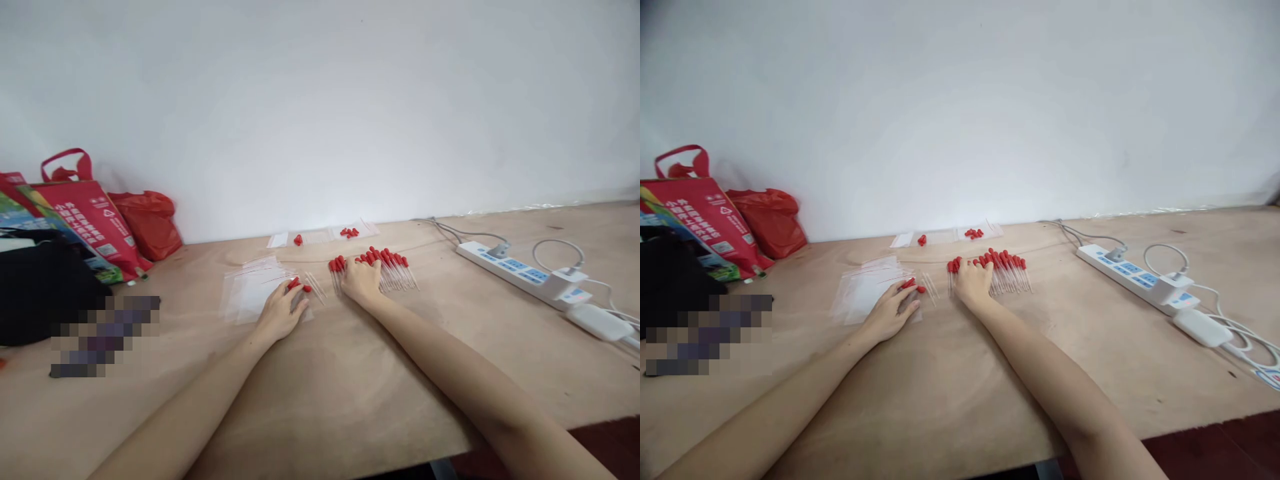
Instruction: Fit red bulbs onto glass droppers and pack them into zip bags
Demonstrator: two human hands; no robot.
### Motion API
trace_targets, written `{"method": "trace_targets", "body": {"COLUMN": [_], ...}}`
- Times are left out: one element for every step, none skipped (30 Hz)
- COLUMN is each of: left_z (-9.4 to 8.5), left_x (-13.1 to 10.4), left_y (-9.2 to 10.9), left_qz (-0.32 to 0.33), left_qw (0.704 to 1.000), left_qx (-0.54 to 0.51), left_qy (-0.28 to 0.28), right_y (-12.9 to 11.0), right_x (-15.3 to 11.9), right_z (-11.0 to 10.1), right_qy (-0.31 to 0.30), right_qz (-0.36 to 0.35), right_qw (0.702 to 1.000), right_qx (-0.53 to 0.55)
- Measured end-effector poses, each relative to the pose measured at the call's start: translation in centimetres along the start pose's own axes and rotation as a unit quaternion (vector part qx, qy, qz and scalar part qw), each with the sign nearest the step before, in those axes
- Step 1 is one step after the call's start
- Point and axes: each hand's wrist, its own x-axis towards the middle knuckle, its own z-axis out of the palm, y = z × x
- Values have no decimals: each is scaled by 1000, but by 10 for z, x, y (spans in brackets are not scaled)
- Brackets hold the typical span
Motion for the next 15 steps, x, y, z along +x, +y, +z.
{"method": "trace_targets", "body": {"left_z": [0, 0, -1, -1, -2, -2, -3, -3, -3, -3, -3, -3, -3, -4, -4], "left_x": [0, 1, 1, 2, 3, 4, 5, 7, 7, 8, 9, 9, 9, 9, 8], "left_y": [0, 0, 0, -1, -1, -2, -4, -5, -6, -8, -9, -10, -11, -11, -11], "left_qz": [2, 4, 4, 3, 0, -4, -8, -11, -14, -16, -16, -15, -14, -13, -11], "left_qw": [1000, 1000, 999, 999, 999, 998, 998, 998, 997, 997, 996, 996, 995, 995, 995], "left_qx": [-7, -15, -22, -27, -30, -32, -34, -36, -38, -41, -44, -47, -49, -49, -50], "left_qy": [7, 16, 26, 35, 43, 49, 55, 60, 65, 70, 74, 78, 80, 84, 89], "right_y": [0, 0, -1, -1, -2, -4, -7, -11, -15, -20, -26, -31, -36, -41, -46], "right_x": [-1, -1, -2, -3, -4, -5, -6, -6, -7, -7, -7, -7, -6, -6, -5], "right_z": [1, 1, 1, 0, 0, -1, -2, -2, -2, -2, -2, -1, 0, 0, 1], "right_qy": [-3, -1, 4, 13, 22, 29, 33, 32, 27, 19, 9, -3, -17, -31, -45], "right_qz": [-1, -3, -7, -12, -19, -27, -37, -46, -53, -57, -60, -60, -56, -50, -42], "right_qw": [1000, 1000, 1000, 1000, 1000, 999, 999, 998, 998, 998, 997, 997, 997, 997, 996], "right_qx": [-2, -1, 1, 4, 7, 11, 15, 20, 26, 32, 39, 45, 51, 58, 65]}}
